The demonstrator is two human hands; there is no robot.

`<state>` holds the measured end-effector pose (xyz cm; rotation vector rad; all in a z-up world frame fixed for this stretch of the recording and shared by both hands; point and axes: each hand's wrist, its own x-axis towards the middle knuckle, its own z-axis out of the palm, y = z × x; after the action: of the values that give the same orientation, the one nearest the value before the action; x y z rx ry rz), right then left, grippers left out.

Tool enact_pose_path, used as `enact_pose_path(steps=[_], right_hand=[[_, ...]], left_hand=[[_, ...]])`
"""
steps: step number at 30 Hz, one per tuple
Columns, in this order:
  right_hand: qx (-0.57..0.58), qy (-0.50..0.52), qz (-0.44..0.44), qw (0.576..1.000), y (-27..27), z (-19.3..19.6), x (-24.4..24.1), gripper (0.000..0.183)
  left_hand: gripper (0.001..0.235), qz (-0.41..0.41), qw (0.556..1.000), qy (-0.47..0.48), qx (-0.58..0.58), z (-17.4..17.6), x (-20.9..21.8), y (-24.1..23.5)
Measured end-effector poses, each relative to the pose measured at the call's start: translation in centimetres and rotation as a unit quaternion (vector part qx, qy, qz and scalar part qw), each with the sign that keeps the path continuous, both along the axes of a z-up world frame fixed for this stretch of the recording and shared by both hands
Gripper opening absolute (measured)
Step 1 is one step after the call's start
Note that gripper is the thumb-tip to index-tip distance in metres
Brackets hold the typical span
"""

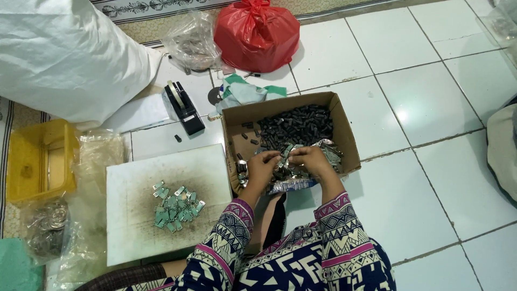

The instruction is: Picking small metal parts from a box and arranging them on a white board.

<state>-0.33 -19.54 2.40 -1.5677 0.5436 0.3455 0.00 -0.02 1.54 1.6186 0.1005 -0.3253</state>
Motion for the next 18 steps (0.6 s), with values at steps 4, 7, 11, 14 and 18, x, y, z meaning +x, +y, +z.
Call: enact_pose_path(steps=[4, 7, 11, 14, 18], right_hand=[[0.011, -0.006, 0.011, 1.0, 0.0, 0.8, -0.2, 0.029], [0.014, -0.019, 0.019, 1.0, 0.1, 1.1, -0.4, 0.028], [0.015, -0.029, 0.02, 0.999, 0.9, 2.4, -0.7, 0.029], [0.024, -0.033, 0.01, 0.999, 1.4, 2.8, -1.1, 0.031], [0.044, -0.044, -0.001, 0.998, 2.6, 4.7, -2.2, 0.032]], left_hand=[[0.027, 0.019, 0.997, 0.042, -0.061, 0.5, 0.0, 0.0], [0.03, 0.009, 0.996, 0.041, -0.081, 0.3, 0.1, 0.2], [0.032, 0.016, 0.995, 0.044, -0.09, 0.9, -0.1, 0.5], [0.031, 0.029, 0.994, 0.039, -0.102, 0.8, -0.6, 0.4], [0.025, 0.042, 0.995, 0.02, -0.092, 2.3, -1.7, 1.4]])
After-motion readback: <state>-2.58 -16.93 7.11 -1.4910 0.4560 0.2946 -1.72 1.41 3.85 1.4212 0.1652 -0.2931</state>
